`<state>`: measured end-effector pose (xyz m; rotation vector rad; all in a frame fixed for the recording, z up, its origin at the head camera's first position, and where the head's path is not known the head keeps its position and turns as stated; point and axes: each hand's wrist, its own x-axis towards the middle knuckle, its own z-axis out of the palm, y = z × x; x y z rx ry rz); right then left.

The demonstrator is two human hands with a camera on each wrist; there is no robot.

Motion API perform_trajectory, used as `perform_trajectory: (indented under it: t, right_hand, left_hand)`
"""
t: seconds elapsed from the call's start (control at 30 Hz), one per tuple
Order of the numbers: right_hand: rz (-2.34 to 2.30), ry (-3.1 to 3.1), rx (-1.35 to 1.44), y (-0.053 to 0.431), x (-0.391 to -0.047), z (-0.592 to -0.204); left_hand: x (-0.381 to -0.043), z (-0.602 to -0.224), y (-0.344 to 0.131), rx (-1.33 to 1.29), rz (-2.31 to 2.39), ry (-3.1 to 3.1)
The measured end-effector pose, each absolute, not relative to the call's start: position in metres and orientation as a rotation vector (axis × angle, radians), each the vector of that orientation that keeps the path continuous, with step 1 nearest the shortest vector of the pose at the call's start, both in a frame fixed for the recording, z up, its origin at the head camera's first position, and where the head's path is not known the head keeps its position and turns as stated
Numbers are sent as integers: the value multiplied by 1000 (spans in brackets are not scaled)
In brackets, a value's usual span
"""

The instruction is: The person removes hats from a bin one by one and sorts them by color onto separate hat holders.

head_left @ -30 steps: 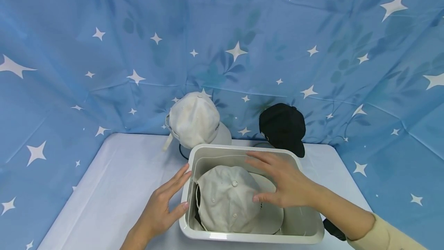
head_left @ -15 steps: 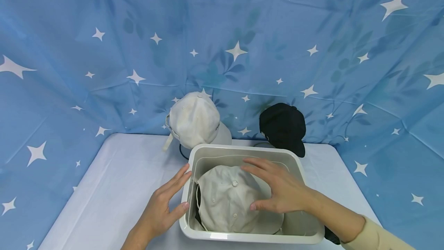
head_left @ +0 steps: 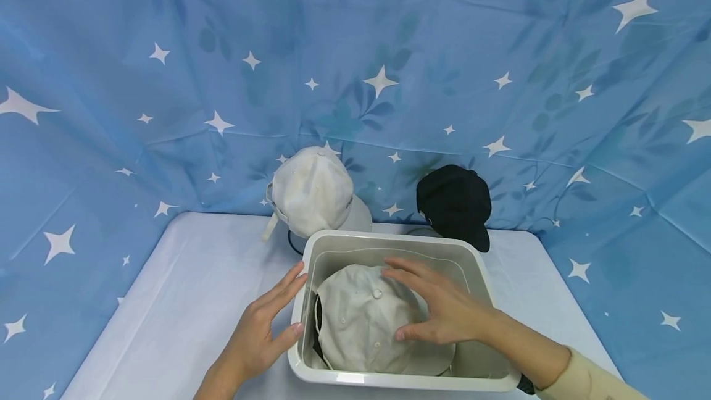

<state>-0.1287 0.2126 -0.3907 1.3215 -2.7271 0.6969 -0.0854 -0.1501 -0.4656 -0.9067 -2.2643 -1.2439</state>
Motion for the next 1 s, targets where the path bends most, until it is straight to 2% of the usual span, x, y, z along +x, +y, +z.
perform_trajectory:
  t: [1.0]
  right_hand:
    - [822, -2750, 1279, 206, -132, -398]
  left_hand:
    - [-85, -465, -150, -924, -1238, -2237]
